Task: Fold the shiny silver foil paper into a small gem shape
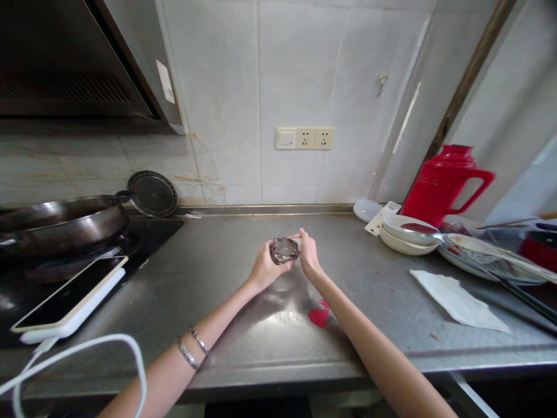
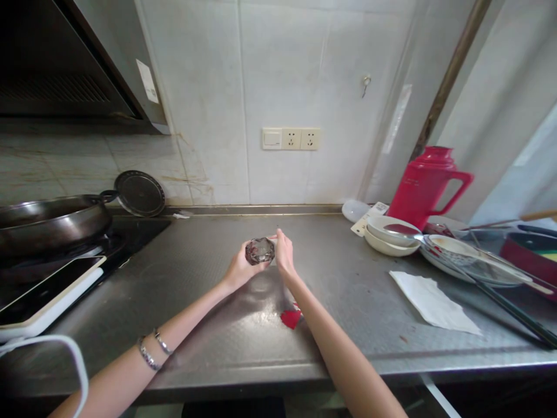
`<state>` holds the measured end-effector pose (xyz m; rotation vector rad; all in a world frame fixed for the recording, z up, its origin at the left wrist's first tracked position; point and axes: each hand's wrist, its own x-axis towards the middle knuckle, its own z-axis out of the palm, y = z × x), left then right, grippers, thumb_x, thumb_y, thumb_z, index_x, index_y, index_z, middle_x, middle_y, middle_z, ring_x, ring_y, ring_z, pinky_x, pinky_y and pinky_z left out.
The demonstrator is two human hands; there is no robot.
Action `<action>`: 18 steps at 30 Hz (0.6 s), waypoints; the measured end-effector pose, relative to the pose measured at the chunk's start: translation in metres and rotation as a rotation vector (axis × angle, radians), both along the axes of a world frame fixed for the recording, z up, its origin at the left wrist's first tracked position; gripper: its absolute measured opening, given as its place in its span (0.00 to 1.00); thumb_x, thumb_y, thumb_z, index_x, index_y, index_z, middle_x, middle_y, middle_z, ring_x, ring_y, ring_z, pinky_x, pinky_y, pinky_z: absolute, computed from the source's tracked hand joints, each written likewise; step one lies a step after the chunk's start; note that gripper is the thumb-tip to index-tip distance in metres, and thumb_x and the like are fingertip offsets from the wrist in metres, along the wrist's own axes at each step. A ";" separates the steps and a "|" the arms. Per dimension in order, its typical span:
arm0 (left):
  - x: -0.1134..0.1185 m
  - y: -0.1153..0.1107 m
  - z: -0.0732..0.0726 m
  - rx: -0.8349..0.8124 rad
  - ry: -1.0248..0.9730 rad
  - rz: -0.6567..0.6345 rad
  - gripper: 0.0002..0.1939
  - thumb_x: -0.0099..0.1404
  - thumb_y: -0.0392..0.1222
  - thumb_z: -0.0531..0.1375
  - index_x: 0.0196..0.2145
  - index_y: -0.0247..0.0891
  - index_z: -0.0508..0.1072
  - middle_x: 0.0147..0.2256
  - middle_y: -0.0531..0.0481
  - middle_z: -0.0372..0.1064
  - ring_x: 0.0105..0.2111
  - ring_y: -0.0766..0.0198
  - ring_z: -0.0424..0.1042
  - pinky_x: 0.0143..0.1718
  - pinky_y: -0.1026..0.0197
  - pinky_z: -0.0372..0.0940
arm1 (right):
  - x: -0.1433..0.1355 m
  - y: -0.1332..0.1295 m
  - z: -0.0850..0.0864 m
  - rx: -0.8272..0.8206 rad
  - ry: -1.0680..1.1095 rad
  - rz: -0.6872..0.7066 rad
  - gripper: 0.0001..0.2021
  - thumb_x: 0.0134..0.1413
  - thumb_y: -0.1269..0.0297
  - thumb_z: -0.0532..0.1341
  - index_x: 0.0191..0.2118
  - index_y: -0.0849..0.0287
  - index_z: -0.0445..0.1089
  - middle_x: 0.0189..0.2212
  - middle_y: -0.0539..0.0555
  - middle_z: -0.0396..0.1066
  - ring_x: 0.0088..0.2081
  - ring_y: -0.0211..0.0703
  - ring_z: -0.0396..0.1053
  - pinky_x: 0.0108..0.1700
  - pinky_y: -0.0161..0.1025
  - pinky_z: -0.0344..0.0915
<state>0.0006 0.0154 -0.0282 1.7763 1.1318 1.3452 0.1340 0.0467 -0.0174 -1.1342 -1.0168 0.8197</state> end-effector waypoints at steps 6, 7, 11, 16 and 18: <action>0.004 -0.006 -0.001 0.030 -0.004 -0.089 0.37 0.45 0.40 0.70 0.51 0.34 0.62 0.49 0.38 0.69 0.50 0.52 0.69 0.53 0.48 0.62 | -0.003 0.001 -0.001 -0.033 0.089 0.139 0.22 0.50 0.45 0.53 0.27 0.58 0.73 0.31 0.55 0.78 0.37 0.49 0.73 0.40 0.41 0.66; 0.003 -0.006 -0.001 0.043 -0.018 -0.111 0.37 0.45 0.39 0.70 0.52 0.35 0.62 0.50 0.39 0.68 0.50 0.52 0.69 0.54 0.49 0.61 | -0.003 0.001 -0.001 -0.036 0.084 0.164 0.21 0.50 0.45 0.54 0.29 0.58 0.74 0.30 0.54 0.78 0.36 0.48 0.73 0.40 0.41 0.67; 0.001 -0.004 -0.002 -0.002 -0.033 -0.114 0.36 0.46 0.41 0.70 0.52 0.34 0.62 0.50 0.38 0.68 0.50 0.52 0.69 0.54 0.48 0.61 | -0.001 0.001 0.000 -0.033 0.059 0.368 0.24 0.51 0.44 0.54 0.36 0.59 0.76 0.34 0.55 0.78 0.37 0.48 0.74 0.44 0.44 0.67; -0.001 0.003 -0.005 -0.093 -0.140 -0.140 0.34 0.48 0.43 0.69 0.51 0.33 0.61 0.47 0.39 0.70 0.47 0.54 0.71 0.51 0.51 0.64 | -0.004 -0.001 0.000 0.011 0.097 0.433 0.27 0.53 0.41 0.51 0.36 0.58 0.77 0.40 0.56 0.77 0.43 0.49 0.73 0.51 0.46 0.64; -0.001 0.005 -0.006 -0.093 -0.166 -0.120 0.33 0.49 0.43 0.68 0.50 0.34 0.61 0.47 0.39 0.70 0.47 0.55 0.72 0.51 0.52 0.64 | -0.006 -0.001 -0.002 0.027 0.131 0.431 0.26 0.52 0.40 0.52 0.37 0.57 0.77 0.41 0.56 0.77 0.44 0.49 0.73 0.52 0.46 0.64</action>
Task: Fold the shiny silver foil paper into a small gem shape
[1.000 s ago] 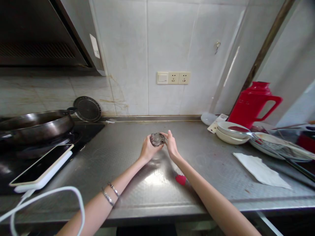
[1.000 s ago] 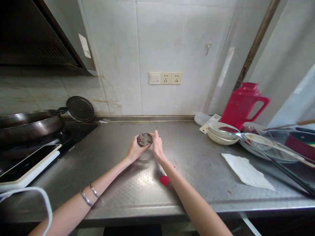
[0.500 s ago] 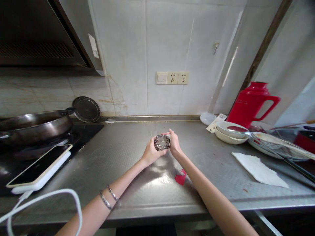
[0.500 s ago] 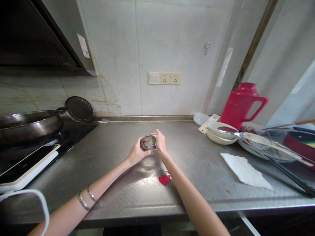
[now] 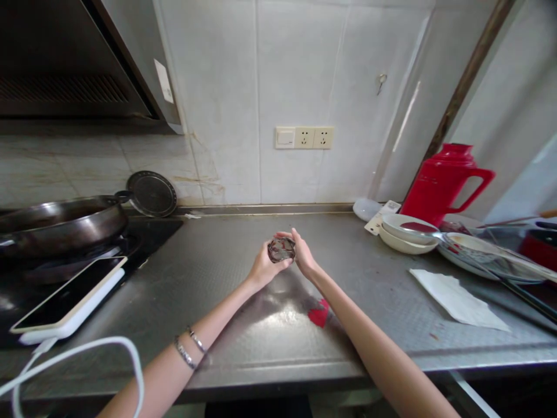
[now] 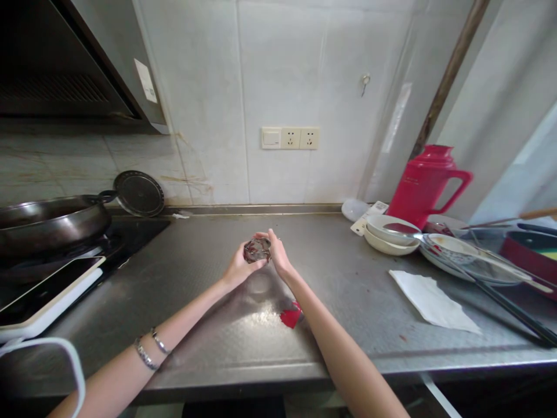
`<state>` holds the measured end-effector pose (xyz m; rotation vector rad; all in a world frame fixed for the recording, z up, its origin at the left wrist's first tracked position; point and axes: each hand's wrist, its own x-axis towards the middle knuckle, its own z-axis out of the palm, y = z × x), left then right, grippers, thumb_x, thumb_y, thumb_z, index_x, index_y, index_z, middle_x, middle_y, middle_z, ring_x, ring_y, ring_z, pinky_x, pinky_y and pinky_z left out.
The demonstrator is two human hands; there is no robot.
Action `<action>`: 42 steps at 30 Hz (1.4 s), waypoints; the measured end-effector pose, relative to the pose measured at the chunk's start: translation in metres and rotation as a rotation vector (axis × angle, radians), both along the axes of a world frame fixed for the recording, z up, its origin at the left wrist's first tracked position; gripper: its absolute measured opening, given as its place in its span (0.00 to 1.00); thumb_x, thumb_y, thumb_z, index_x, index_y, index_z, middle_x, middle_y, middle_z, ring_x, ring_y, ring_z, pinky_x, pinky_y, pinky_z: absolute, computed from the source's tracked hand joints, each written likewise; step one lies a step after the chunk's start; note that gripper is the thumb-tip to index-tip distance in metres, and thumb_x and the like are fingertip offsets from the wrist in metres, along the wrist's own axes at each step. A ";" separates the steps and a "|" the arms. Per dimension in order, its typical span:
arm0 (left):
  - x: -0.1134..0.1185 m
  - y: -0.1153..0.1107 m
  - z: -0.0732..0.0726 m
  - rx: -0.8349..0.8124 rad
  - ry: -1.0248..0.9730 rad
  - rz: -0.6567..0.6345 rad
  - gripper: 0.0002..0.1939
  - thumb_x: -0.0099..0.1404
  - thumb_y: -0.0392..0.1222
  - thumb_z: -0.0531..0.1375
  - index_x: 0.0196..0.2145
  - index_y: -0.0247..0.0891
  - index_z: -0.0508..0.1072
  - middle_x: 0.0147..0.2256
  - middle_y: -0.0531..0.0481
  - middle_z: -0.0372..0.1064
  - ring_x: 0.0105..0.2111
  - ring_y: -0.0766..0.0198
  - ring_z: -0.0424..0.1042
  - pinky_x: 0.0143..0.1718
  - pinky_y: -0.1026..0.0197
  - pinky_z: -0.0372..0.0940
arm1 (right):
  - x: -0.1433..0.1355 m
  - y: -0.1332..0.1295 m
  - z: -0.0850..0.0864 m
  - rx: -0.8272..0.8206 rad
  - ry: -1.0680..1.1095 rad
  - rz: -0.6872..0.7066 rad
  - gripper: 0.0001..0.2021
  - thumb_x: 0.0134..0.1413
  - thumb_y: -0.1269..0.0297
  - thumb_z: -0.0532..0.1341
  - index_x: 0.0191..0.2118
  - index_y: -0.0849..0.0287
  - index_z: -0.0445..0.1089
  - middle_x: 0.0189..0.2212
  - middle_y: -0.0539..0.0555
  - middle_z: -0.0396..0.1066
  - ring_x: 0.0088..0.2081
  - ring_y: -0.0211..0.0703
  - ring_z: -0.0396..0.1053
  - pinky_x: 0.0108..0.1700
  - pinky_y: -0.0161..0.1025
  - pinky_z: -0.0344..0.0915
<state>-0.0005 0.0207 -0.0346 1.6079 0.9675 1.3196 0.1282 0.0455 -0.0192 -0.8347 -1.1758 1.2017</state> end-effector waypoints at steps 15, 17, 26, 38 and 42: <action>0.003 -0.003 -0.003 -0.001 -0.001 0.020 0.49 0.47 0.45 0.70 0.60 0.34 0.50 0.57 0.34 0.60 0.56 0.50 0.64 0.58 0.48 0.58 | -0.004 0.003 -0.012 -0.086 0.126 -0.087 0.28 0.53 0.40 0.53 0.45 0.58 0.73 0.48 0.57 0.73 0.50 0.49 0.70 0.52 0.44 0.65; 0.004 -0.003 -0.003 0.012 -0.026 -0.081 0.42 0.51 0.44 0.67 0.59 0.35 0.53 0.57 0.36 0.61 0.56 0.52 0.64 0.58 0.50 0.59 | 0.003 0.005 -0.007 -0.093 0.127 -0.085 0.29 0.53 0.40 0.51 0.45 0.59 0.73 0.47 0.57 0.74 0.47 0.50 0.72 0.49 0.44 0.67; 0.006 -0.007 -0.002 -0.043 -0.132 -0.075 0.41 0.41 0.40 0.72 0.53 0.35 0.62 0.51 0.38 0.68 0.50 0.53 0.70 0.55 0.49 0.63 | 0.008 -0.006 0.014 -0.100 0.092 0.000 0.30 0.54 0.39 0.49 0.41 0.60 0.75 0.42 0.59 0.76 0.44 0.49 0.74 0.48 0.44 0.67; 0.004 0.005 -0.010 0.060 -0.092 0.152 0.39 0.41 0.44 0.73 0.46 0.36 0.59 0.45 0.40 0.70 0.45 0.55 0.72 0.50 0.51 0.65 | -0.006 -0.004 -0.001 -0.051 0.089 -0.039 0.28 0.55 0.40 0.51 0.48 0.58 0.72 0.46 0.56 0.74 0.47 0.49 0.72 0.50 0.44 0.66; 0.003 0.007 -0.015 0.067 -0.080 0.197 0.39 0.42 0.46 0.73 0.46 0.38 0.56 0.45 0.40 0.68 0.45 0.56 0.72 0.49 0.51 0.65 | -0.013 -0.008 -0.004 -0.063 0.087 -0.080 0.30 0.54 0.41 0.51 0.52 0.59 0.68 0.49 0.57 0.72 0.50 0.49 0.70 0.52 0.44 0.64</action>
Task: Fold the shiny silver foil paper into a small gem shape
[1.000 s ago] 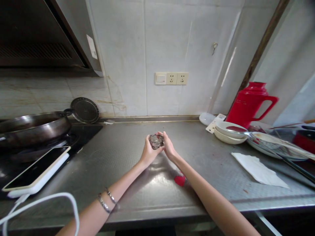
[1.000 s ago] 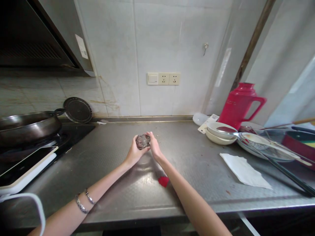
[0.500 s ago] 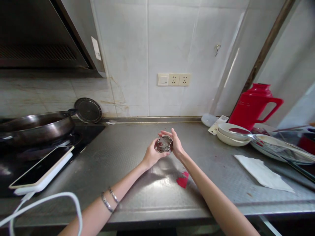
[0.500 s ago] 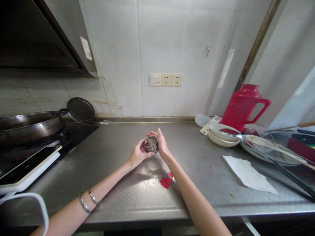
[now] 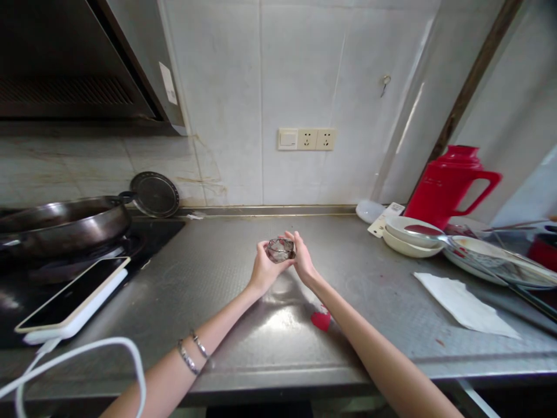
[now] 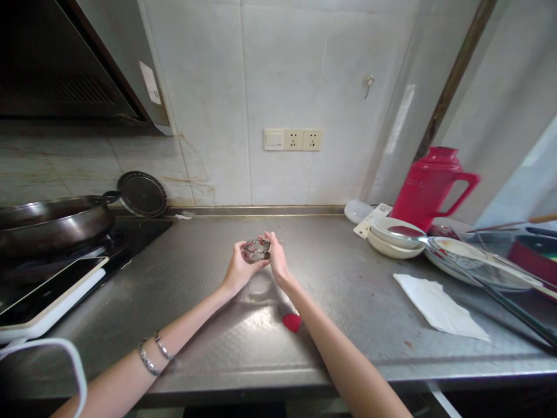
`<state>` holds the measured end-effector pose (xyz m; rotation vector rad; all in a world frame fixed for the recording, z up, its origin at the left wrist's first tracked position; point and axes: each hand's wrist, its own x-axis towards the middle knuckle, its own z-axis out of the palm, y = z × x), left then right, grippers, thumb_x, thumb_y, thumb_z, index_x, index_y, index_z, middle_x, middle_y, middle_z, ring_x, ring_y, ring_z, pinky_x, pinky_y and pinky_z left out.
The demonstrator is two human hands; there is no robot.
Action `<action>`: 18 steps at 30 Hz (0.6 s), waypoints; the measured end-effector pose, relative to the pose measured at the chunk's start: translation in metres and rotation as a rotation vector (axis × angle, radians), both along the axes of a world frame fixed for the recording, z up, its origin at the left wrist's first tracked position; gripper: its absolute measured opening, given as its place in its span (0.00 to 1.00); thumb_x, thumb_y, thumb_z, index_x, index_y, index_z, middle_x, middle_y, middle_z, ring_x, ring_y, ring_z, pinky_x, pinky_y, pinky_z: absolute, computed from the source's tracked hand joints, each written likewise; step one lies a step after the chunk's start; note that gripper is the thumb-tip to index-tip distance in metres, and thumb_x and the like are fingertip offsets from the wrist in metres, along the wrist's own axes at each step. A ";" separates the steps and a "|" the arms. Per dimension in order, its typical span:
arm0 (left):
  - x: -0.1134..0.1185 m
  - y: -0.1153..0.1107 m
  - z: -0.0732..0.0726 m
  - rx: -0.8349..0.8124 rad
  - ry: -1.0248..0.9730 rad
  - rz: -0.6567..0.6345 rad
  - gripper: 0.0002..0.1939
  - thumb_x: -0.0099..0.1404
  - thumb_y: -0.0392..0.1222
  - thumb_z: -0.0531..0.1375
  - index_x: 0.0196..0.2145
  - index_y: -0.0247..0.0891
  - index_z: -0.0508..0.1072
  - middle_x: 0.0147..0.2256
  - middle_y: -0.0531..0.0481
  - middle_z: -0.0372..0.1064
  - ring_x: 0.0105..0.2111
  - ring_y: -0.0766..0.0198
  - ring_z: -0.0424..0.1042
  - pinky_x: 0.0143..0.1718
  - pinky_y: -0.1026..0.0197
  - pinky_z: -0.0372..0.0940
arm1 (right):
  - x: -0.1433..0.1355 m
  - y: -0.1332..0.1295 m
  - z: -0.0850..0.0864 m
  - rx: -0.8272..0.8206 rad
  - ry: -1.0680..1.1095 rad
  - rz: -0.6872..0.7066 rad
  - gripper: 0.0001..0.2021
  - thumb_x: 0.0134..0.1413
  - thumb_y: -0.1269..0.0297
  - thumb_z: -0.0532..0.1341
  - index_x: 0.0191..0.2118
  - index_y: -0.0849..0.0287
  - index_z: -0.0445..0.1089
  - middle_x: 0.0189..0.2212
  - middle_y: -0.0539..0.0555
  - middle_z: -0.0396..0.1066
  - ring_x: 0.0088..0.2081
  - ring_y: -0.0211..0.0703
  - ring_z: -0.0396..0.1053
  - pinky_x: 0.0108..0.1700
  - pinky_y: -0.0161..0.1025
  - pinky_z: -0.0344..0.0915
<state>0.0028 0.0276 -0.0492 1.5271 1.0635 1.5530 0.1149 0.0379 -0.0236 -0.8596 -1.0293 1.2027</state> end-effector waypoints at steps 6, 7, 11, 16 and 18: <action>0.001 -0.004 0.003 -0.104 -0.013 -0.155 0.45 0.45 0.45 0.71 0.54 0.38 0.51 0.55 0.37 0.61 0.55 0.52 0.64 0.58 0.48 0.56 | 0.001 -0.002 0.001 0.005 -0.039 -0.048 0.30 0.54 0.41 0.51 0.52 0.60 0.69 0.49 0.57 0.72 0.49 0.49 0.70 0.52 0.42 0.64; 0.001 -0.005 0.005 -0.133 -0.015 -0.207 0.47 0.46 0.44 0.71 0.57 0.37 0.50 0.57 0.36 0.59 0.57 0.51 0.61 0.60 0.47 0.54 | 0.004 0.000 0.001 -0.001 -0.042 -0.045 0.30 0.54 0.41 0.51 0.52 0.59 0.69 0.49 0.57 0.73 0.49 0.49 0.70 0.51 0.42 0.65; -0.001 -0.009 0.017 -0.218 -0.061 -0.425 0.41 0.52 0.41 0.68 0.59 0.35 0.53 0.57 0.36 0.61 0.57 0.50 0.62 0.61 0.46 0.52 | 0.018 0.008 0.003 -0.042 -0.031 -0.001 0.31 0.55 0.39 0.48 0.49 0.59 0.71 0.46 0.57 0.74 0.43 0.49 0.73 0.44 0.43 0.69; 0.001 -0.016 0.030 -0.207 -0.130 -0.396 0.34 0.46 0.33 0.70 0.50 0.34 0.64 0.50 0.38 0.68 0.49 0.52 0.69 0.57 0.45 0.58 | 0.025 0.012 0.007 -0.060 -0.020 0.030 0.29 0.55 0.40 0.48 0.42 0.60 0.75 0.40 0.57 0.77 0.39 0.48 0.74 0.42 0.43 0.69; 0.002 -0.018 0.032 -0.229 -0.164 -0.399 0.34 0.44 0.31 0.70 0.49 0.33 0.64 0.49 0.38 0.69 0.48 0.52 0.71 0.57 0.45 0.58 | 0.025 0.011 0.007 -0.053 -0.010 0.047 0.28 0.55 0.41 0.49 0.40 0.59 0.75 0.39 0.57 0.78 0.38 0.47 0.75 0.43 0.42 0.69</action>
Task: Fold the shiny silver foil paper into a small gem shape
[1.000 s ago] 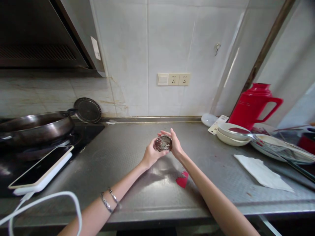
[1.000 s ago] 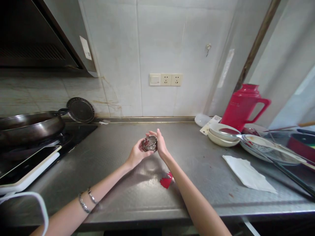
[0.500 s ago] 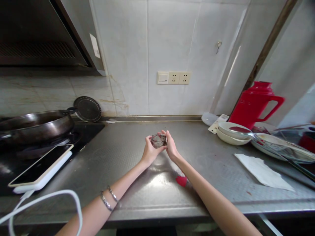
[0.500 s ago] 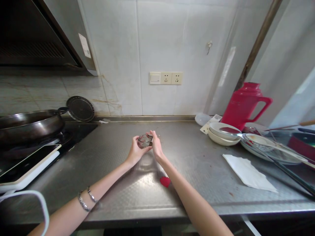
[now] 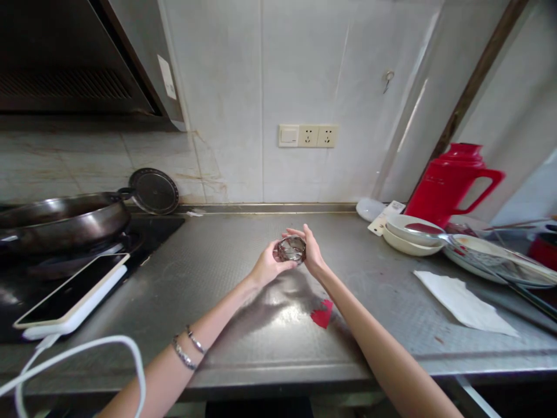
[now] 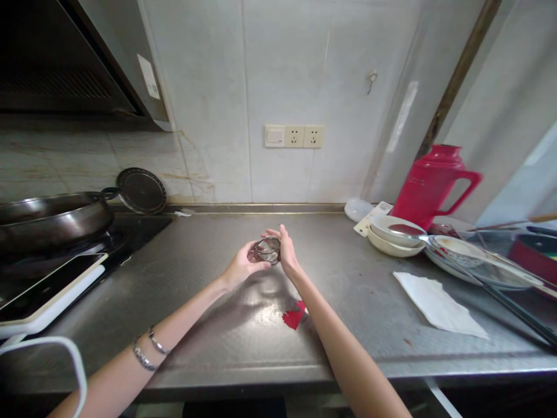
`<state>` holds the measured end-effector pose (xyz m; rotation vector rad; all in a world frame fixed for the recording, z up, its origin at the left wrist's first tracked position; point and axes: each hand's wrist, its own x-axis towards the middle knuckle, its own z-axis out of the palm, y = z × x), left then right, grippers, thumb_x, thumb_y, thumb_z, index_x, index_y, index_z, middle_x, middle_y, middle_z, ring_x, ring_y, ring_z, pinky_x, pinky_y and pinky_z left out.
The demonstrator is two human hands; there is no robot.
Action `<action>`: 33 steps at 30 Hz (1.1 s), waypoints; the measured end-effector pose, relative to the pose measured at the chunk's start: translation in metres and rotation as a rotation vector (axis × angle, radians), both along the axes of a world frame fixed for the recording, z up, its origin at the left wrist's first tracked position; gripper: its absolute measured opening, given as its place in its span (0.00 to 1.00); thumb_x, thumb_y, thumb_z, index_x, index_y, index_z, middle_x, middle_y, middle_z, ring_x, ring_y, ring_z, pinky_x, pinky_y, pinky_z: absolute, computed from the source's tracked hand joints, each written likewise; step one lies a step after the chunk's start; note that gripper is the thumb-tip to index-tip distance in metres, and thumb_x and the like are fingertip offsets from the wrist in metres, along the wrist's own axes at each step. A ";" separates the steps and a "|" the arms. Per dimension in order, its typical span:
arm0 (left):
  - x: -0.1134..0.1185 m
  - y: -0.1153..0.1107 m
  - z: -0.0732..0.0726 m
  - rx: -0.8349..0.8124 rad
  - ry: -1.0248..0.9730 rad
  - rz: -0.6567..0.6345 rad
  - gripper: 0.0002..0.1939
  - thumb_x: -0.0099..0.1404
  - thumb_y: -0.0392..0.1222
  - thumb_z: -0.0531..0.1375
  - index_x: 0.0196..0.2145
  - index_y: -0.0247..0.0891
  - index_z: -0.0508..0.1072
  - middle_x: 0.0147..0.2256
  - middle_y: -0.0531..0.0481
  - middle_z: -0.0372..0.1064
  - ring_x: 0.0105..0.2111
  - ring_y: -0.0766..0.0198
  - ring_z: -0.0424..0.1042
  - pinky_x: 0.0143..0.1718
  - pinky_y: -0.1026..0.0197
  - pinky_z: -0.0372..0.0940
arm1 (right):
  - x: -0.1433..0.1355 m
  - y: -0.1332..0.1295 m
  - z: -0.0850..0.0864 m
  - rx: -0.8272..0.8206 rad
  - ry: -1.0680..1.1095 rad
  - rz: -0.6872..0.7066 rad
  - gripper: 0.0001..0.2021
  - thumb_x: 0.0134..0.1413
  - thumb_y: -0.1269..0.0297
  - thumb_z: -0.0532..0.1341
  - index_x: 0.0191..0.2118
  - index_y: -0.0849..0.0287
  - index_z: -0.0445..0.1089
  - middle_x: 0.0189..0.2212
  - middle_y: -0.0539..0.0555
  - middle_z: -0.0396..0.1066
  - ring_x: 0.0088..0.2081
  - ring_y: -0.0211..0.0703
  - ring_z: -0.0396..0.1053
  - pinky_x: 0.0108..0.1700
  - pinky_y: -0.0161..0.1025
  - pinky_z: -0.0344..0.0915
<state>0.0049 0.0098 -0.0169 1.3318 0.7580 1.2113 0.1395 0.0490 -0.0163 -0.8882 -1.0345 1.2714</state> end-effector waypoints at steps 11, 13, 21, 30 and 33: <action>0.001 0.003 -0.006 0.007 -0.046 -0.017 0.30 0.48 0.31 0.69 0.48 0.35 0.64 0.47 0.39 0.71 0.48 0.54 0.71 0.57 0.47 0.59 | -0.006 0.002 -0.005 0.033 -0.053 -0.034 0.29 0.53 0.39 0.50 0.40 0.59 0.75 0.39 0.56 0.77 0.40 0.48 0.74 0.46 0.44 0.67; 0.001 0.006 -0.010 0.040 -0.011 0.036 0.31 0.47 0.32 0.69 0.48 0.35 0.63 0.46 0.39 0.71 0.47 0.54 0.72 0.56 0.47 0.59 | -0.008 0.001 -0.006 0.028 -0.081 -0.058 0.30 0.53 0.38 0.50 0.41 0.59 0.75 0.40 0.57 0.77 0.42 0.49 0.73 0.47 0.44 0.66; -0.005 0.028 -0.031 0.142 0.073 0.316 0.34 0.45 0.40 0.72 0.48 0.36 0.63 0.47 0.39 0.70 0.48 0.54 0.71 0.54 0.49 0.61 | -0.021 -0.007 -0.009 0.084 -0.159 -0.173 0.29 0.54 0.42 0.50 0.46 0.59 0.73 0.51 0.56 0.71 0.54 0.50 0.65 0.59 0.45 0.55; -0.002 0.025 -0.029 0.075 0.107 0.463 0.38 0.39 0.38 0.73 0.45 0.36 0.59 0.44 0.42 0.69 0.43 0.57 0.72 0.51 0.50 0.64 | -0.027 -0.008 -0.014 0.145 -0.156 -0.162 0.26 0.55 0.45 0.50 0.48 0.57 0.71 0.52 0.55 0.70 0.55 0.48 0.64 0.60 0.44 0.53; 0.002 0.019 -0.026 0.040 0.070 0.386 0.36 0.42 0.37 0.72 0.45 0.37 0.58 0.44 0.43 0.68 0.43 0.57 0.72 0.52 0.49 0.63 | -0.025 -0.004 -0.017 0.138 -0.142 -0.184 0.26 0.54 0.44 0.51 0.46 0.57 0.72 0.49 0.55 0.72 0.53 0.48 0.66 0.58 0.43 0.55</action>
